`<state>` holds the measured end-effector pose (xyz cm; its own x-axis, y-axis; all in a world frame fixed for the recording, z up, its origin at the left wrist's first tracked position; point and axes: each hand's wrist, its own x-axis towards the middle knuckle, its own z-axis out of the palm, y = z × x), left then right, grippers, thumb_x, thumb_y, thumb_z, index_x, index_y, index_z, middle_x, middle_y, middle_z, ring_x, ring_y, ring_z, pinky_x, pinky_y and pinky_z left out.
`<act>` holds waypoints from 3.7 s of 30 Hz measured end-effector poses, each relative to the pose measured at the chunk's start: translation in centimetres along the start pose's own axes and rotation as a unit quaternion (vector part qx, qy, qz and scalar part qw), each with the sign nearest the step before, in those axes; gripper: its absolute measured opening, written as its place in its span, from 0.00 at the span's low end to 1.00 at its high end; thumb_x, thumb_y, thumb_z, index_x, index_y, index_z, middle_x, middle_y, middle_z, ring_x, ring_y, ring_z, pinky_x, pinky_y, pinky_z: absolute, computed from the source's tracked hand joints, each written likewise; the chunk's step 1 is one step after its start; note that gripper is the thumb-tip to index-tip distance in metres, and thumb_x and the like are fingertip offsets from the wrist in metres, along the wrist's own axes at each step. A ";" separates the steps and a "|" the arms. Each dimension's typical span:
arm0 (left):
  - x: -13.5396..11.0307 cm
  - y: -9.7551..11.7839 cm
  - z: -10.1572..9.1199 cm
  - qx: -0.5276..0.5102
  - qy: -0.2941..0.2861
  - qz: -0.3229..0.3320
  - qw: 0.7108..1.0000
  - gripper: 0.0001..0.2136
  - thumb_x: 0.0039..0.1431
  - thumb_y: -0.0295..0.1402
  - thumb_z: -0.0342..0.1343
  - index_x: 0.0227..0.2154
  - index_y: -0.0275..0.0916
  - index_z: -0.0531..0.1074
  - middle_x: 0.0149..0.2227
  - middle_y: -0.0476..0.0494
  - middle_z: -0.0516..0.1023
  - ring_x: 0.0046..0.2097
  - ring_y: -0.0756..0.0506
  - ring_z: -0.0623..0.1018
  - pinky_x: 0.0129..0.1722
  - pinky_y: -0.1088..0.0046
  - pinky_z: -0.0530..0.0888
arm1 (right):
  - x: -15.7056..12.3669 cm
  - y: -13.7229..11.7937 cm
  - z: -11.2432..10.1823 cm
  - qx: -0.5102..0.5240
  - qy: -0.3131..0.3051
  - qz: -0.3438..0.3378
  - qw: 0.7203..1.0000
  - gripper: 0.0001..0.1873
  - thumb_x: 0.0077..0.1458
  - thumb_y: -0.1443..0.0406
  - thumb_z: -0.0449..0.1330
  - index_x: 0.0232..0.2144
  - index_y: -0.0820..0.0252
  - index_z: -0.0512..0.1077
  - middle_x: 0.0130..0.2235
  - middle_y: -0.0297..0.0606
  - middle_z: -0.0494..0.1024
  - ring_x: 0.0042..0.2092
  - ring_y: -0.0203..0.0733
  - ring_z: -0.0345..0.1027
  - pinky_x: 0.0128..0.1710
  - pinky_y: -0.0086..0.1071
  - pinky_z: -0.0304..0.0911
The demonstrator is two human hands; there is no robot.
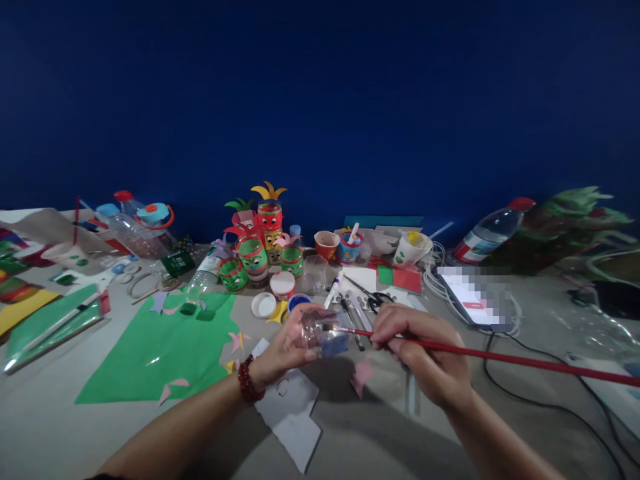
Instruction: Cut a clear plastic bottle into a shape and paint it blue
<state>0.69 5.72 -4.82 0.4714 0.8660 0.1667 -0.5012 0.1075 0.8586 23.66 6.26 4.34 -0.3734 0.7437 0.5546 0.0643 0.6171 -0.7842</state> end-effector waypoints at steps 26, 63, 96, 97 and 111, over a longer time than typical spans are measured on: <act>0.0 -0.3 -0.2 0.001 -0.007 -0.001 1.000 0.32 0.48 0.39 0.68 0.56 0.45 0.63 0.59 0.37 0.66 0.57 0.33 0.72 0.59 0.49 0.66 | -0.3 0.4 -0.1 -0.017 -0.017 0.019 1.000 0.11 0.55 0.72 0.53 0.27 0.58 0.73 0.26 0.34 0.74 0.28 0.39 0.67 0.28 0.33 0.59; 0.0 -0.3 -0.2 0.009 -0.002 0.001 1.000 0.32 0.48 0.40 0.68 0.56 0.45 0.63 0.59 0.36 0.65 0.59 0.32 0.70 0.58 0.49 0.66 | -0.4 0.1 -0.6 -0.033 -0.037 0.007 0.999 0.10 0.56 0.72 0.51 0.28 0.58 0.71 0.27 0.35 0.73 0.30 0.40 0.65 0.30 0.35 0.57; 0.1 0.0 0.3 0.003 0.014 -0.007 1.000 0.31 0.47 0.41 0.67 0.54 0.44 0.64 0.57 0.37 0.68 0.58 0.32 0.71 0.56 0.50 0.67 | 0.3 -1.1 0.0 -0.035 -0.092 -0.127 0.987 0.09 0.51 0.71 0.51 0.29 0.56 0.70 0.22 0.34 0.73 0.23 0.38 0.62 0.26 0.34 0.55; 0.1 0.0 0.3 0.003 0.014 -0.009 1.000 0.31 0.47 0.41 0.67 0.54 0.44 0.64 0.57 0.37 0.68 0.58 0.32 0.70 0.56 0.51 0.68 | 0.3 -1.1 0.0 -0.036 -0.091 -0.131 0.987 0.10 0.51 0.71 0.51 0.30 0.56 0.70 0.23 0.34 0.73 0.24 0.39 0.63 0.27 0.35 0.56; 0.0 0.0 0.3 0.002 0.011 -0.009 1.000 0.31 0.48 0.41 0.67 0.55 0.44 0.63 0.56 0.37 0.67 0.57 0.32 0.72 0.57 0.48 0.67 | 0.5 -1.2 -0.8 -0.068 -0.104 -0.137 0.983 0.09 0.50 0.72 0.51 0.29 0.56 0.70 0.23 0.35 0.73 0.24 0.40 0.62 0.26 0.36 0.54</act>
<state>0.91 5.61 -4.66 0.4642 0.8746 0.1403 -0.4902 0.1217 0.8631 24.15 6.09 5.83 -0.5741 0.4851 0.6596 0.0536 0.8261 -0.5610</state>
